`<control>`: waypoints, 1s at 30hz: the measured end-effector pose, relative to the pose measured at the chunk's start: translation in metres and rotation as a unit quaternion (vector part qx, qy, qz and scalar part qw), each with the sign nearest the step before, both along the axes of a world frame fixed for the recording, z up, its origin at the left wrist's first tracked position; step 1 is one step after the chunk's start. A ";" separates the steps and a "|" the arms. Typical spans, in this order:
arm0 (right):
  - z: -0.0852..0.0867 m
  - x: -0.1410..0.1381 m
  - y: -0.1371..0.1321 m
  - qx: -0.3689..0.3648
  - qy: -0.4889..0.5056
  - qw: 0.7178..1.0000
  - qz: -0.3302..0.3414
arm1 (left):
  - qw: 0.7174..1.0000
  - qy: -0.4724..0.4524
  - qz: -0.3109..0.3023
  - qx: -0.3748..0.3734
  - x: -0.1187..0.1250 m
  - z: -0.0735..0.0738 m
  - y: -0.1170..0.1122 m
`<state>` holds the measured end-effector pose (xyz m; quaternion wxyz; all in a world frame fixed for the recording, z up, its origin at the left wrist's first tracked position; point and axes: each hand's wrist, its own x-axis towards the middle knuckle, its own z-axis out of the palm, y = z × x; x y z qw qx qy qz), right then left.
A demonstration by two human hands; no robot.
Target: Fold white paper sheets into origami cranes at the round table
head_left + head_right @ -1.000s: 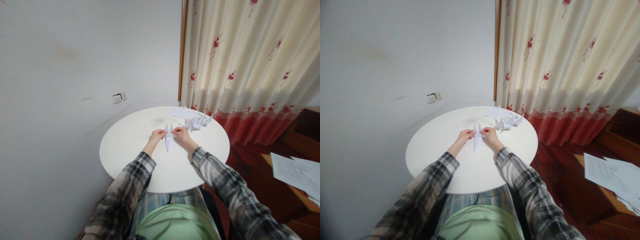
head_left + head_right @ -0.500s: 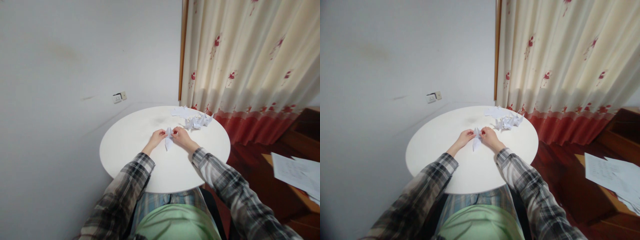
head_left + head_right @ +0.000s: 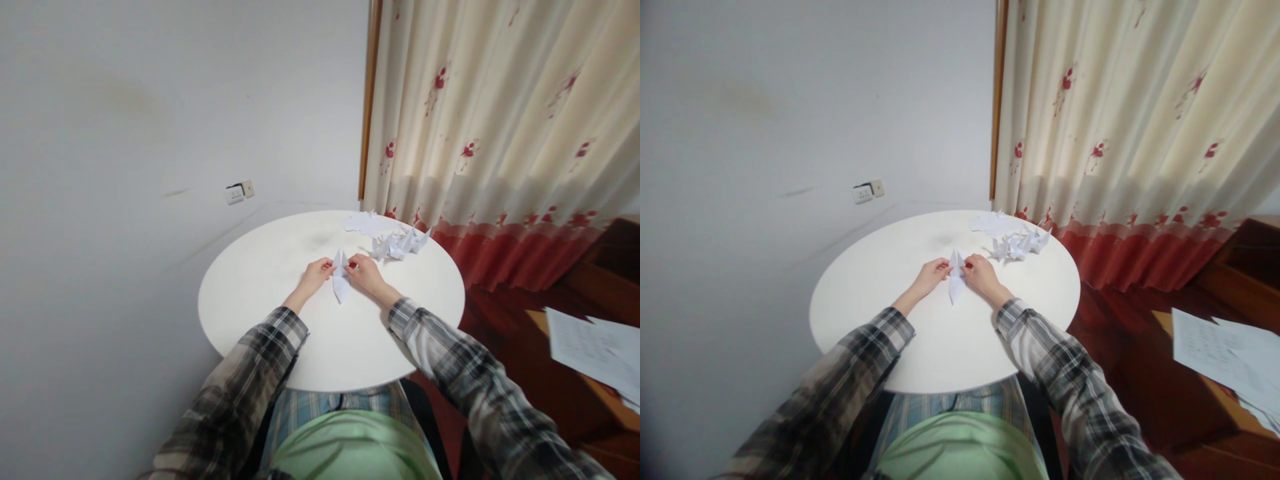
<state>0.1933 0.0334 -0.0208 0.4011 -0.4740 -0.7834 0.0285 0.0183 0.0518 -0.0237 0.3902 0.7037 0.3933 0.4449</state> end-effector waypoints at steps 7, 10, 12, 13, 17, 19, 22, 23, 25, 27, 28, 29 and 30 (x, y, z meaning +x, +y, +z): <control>-0.007 -0.001 0.005 -0.003 0.024 1.000 -0.006 | 1.000 0.027 0.009 0.013 0.001 0.004 -0.004; -0.010 -0.001 0.006 -0.004 0.033 0.999 -0.006 | 0.999 0.036 0.009 0.018 0.001 0.005 -0.005; -0.011 -0.001 0.006 -0.004 0.039 0.999 -0.006 | 0.999 0.042 0.008 0.021 0.002 0.006 -0.006; -0.011 -0.001 0.006 -0.003 0.043 0.999 -0.006 | 0.999 0.045 0.009 0.022 0.002 0.006 -0.006; -0.013 0.000 0.005 -0.002 0.054 0.999 -0.001 | 0.998 0.052 0.009 0.031 0.003 0.006 -0.007; -0.015 0.000 0.006 -0.003 0.058 0.998 0.001 | 0.998 0.054 0.008 0.036 0.004 0.006 -0.008; -0.016 0.001 0.006 -0.005 0.061 0.998 0.005 | 0.998 0.056 0.006 0.037 0.004 0.006 -0.008; -0.016 0.002 0.006 -0.007 0.062 0.998 0.007 | 0.998 0.055 0.005 0.036 0.003 0.006 -0.008; -0.017 0.003 0.007 -0.010 0.061 0.998 0.010 | 0.998 0.054 0.000 0.032 0.003 0.005 -0.007; -0.017 0.003 0.007 -0.012 0.059 0.998 0.014 | 0.998 0.052 -0.005 0.027 0.002 0.005 -0.007; -0.017 0.004 0.007 -0.013 0.058 0.998 0.016 | 0.998 0.052 -0.008 0.024 0.002 0.005 -0.007; -0.017 0.004 0.006 -0.013 0.057 0.998 0.019 | 0.998 0.051 -0.010 0.021 0.002 0.005 -0.006; -0.018 0.004 0.006 -0.013 0.055 0.998 0.021 | 0.998 0.051 -0.011 0.019 0.001 0.004 -0.006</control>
